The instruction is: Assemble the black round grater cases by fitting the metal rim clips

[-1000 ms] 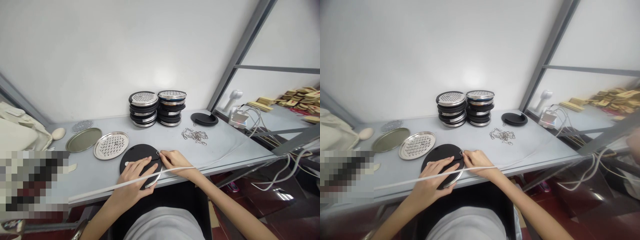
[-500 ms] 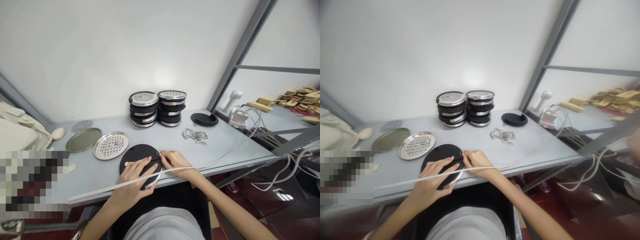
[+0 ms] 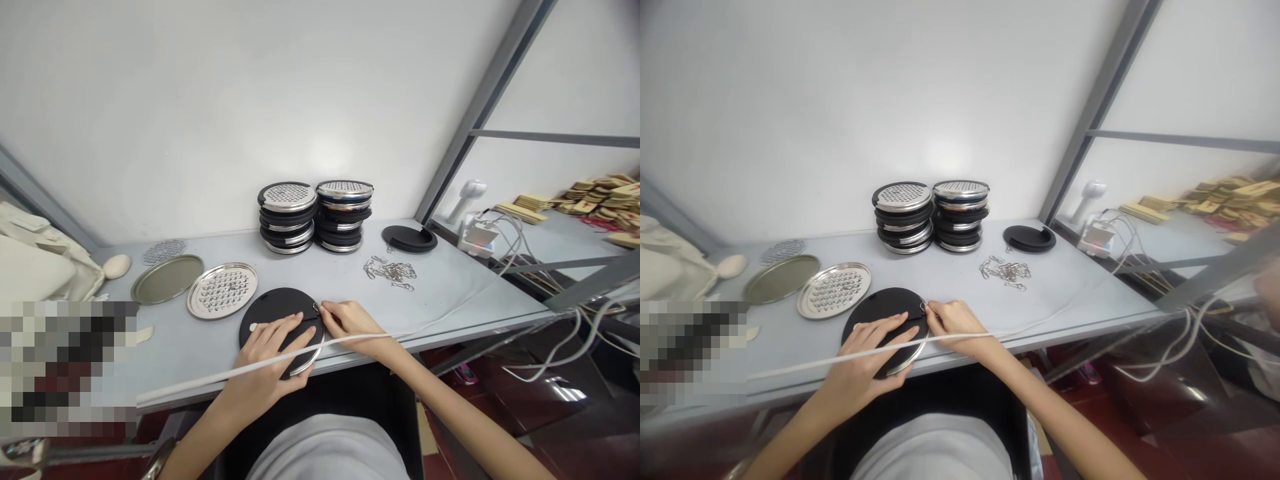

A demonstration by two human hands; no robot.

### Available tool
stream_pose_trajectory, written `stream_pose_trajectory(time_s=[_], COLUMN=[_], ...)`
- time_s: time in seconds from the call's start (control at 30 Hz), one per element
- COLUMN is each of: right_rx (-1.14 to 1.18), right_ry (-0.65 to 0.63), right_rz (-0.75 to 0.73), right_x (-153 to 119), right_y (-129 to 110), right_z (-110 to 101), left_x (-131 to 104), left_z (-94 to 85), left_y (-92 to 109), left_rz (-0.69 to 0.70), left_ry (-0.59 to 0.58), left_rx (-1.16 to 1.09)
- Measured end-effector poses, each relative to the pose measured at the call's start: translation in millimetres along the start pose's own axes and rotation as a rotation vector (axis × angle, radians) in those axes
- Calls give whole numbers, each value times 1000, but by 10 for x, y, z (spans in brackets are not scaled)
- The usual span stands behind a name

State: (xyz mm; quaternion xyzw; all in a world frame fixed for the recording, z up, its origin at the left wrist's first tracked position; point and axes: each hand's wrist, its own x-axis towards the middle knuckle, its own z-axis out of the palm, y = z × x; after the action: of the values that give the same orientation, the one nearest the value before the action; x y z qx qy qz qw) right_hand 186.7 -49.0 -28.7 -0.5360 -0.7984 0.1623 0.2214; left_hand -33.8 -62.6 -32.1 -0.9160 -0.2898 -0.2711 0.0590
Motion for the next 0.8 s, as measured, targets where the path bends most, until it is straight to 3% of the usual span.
stream_pose_trajectory(time_s=[0.8], right_rx=[-10], right_ry=[-5], right_rz=[12], right_x=[4], right_y=[-17], right_z=[-17], left_x=[2], left_z=[4], left_y=[6], left_rz=[-6], left_ry=[-5], left_rx=[-9])
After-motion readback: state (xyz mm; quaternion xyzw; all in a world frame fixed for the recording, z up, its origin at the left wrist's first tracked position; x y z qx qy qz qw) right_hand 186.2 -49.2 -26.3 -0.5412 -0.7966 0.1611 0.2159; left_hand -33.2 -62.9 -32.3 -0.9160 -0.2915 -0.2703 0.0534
